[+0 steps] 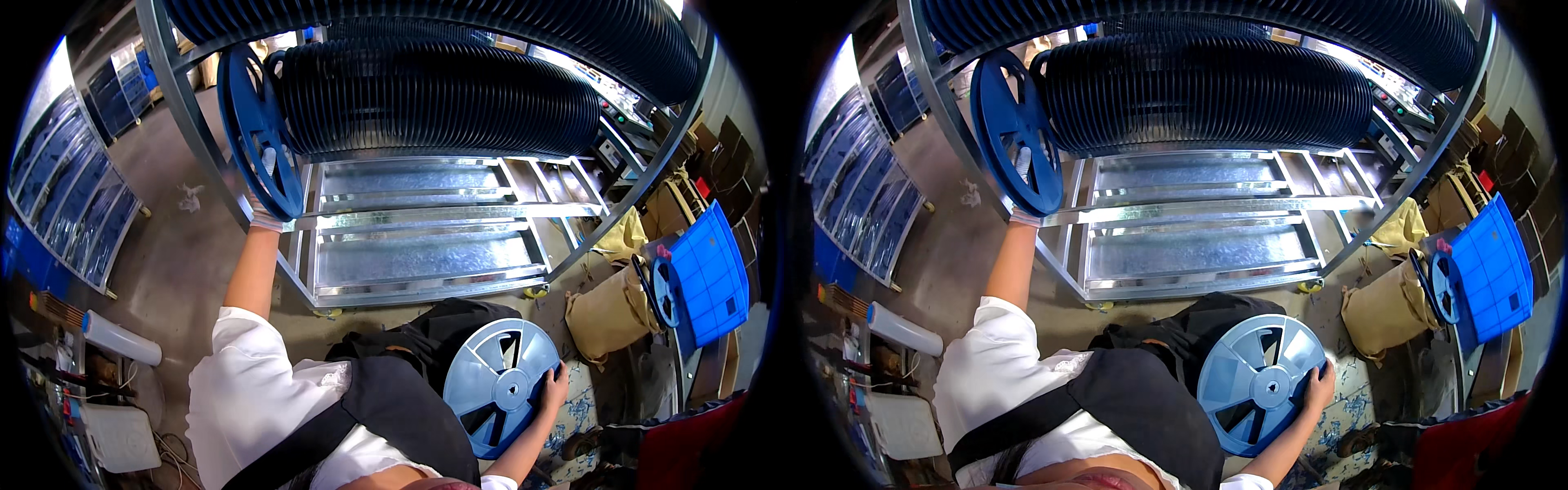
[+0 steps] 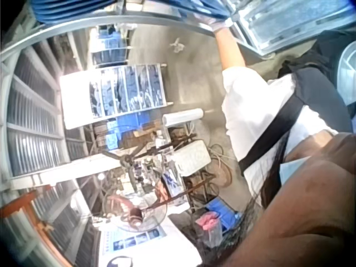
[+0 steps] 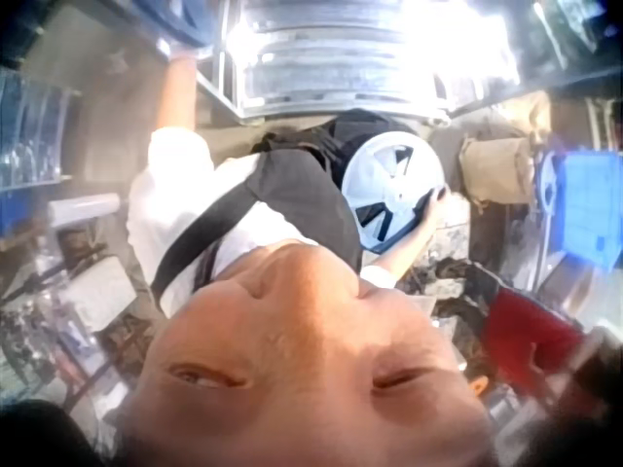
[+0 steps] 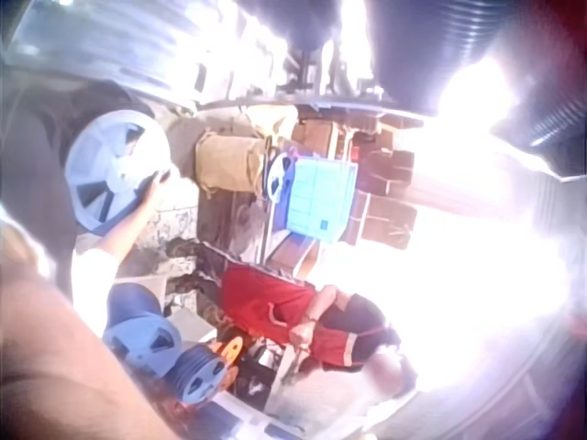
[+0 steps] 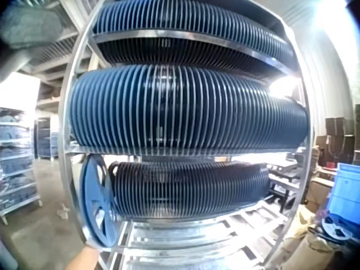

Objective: The person sits on the floor in a workshop and repeatedly picks up blue plastic reel-like parts from a nearby pile. They place each part onto a vertical metal rack, stacking them one by one. The person wears gloves and handles the parts with both hands, occasionally adjusting the stack on the rack.

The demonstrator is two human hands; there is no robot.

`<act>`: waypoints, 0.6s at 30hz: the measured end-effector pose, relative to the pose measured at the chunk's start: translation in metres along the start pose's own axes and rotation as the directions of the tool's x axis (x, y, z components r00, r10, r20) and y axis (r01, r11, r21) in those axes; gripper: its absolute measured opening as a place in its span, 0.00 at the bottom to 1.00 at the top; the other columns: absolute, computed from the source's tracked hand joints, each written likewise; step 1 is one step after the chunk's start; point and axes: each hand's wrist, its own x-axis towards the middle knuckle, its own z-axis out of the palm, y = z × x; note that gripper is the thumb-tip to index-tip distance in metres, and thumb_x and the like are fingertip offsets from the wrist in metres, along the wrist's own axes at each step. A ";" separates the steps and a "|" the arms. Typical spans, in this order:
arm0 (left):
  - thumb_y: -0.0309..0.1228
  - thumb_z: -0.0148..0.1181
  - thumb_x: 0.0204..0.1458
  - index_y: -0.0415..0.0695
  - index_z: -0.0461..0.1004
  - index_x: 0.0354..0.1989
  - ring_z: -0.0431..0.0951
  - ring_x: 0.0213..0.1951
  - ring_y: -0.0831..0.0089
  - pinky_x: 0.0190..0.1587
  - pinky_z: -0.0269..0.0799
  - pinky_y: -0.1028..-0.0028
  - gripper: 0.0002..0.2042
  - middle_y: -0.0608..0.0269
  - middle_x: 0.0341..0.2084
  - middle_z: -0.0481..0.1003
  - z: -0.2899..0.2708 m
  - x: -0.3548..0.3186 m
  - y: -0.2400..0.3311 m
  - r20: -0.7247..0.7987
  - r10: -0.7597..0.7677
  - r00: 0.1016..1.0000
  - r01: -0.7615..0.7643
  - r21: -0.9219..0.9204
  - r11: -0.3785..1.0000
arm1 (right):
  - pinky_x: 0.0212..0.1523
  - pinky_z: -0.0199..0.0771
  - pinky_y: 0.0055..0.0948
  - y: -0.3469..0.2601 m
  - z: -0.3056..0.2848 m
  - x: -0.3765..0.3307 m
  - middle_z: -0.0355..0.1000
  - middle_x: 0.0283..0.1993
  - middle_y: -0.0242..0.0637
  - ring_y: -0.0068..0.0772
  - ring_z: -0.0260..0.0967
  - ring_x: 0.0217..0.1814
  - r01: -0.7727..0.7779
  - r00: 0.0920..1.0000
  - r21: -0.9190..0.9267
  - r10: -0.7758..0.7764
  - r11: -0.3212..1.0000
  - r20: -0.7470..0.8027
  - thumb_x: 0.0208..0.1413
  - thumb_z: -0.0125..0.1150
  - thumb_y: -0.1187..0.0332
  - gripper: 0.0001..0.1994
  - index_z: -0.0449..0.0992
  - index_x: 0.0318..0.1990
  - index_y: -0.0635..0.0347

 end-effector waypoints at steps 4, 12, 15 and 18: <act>0.31 0.63 0.50 0.47 0.71 0.47 0.76 0.38 0.75 0.41 0.75 0.76 0.15 0.66 0.35 0.75 0.016 -0.005 0.008 -0.024 -0.008 1.000 0.011 0.100 0.995 | 0.52 0.65 0.35 0.009 0.004 0.004 0.70 0.53 0.43 0.43 0.68 0.53 0.018 1.000 0.051 -0.019 0.999 0.013 0.53 0.55 0.67 0.21 0.68 0.55 0.54; 0.37 0.61 0.51 0.46 0.72 0.42 0.75 0.27 0.76 0.31 0.72 0.78 0.13 0.66 0.27 0.75 -0.017 0.049 -0.020 0.025 -0.264 0.964 0.264 0.005 0.964 | 0.56 0.63 0.36 0.019 0.008 0.009 0.67 0.56 0.43 0.45 0.65 0.57 0.031 0.999 0.047 -0.033 0.998 0.038 0.53 0.55 0.65 0.22 0.67 0.57 0.54; 0.42 0.62 0.49 0.45 0.71 0.40 0.74 0.27 0.71 0.32 0.74 0.75 0.16 0.59 0.28 0.74 -0.029 0.083 -0.028 -0.008 -0.395 0.919 0.394 0.087 0.915 | 0.56 0.62 0.36 0.002 0.004 0.005 0.67 0.56 0.42 0.45 0.65 0.56 -0.003 0.998 0.031 0.002 1.000 0.061 0.53 0.55 0.64 0.22 0.67 0.57 0.54; 0.47 0.57 0.51 0.47 0.70 0.47 0.74 0.33 0.66 0.39 0.73 0.68 0.21 0.56 0.35 0.75 -0.037 0.121 -0.033 -0.047 -0.550 0.834 0.550 0.168 0.818 | 0.55 0.63 0.36 0.005 0.006 0.006 0.68 0.55 0.43 0.45 0.65 0.56 0.018 0.999 0.045 -0.021 0.999 0.050 0.53 0.55 0.64 0.22 0.67 0.57 0.55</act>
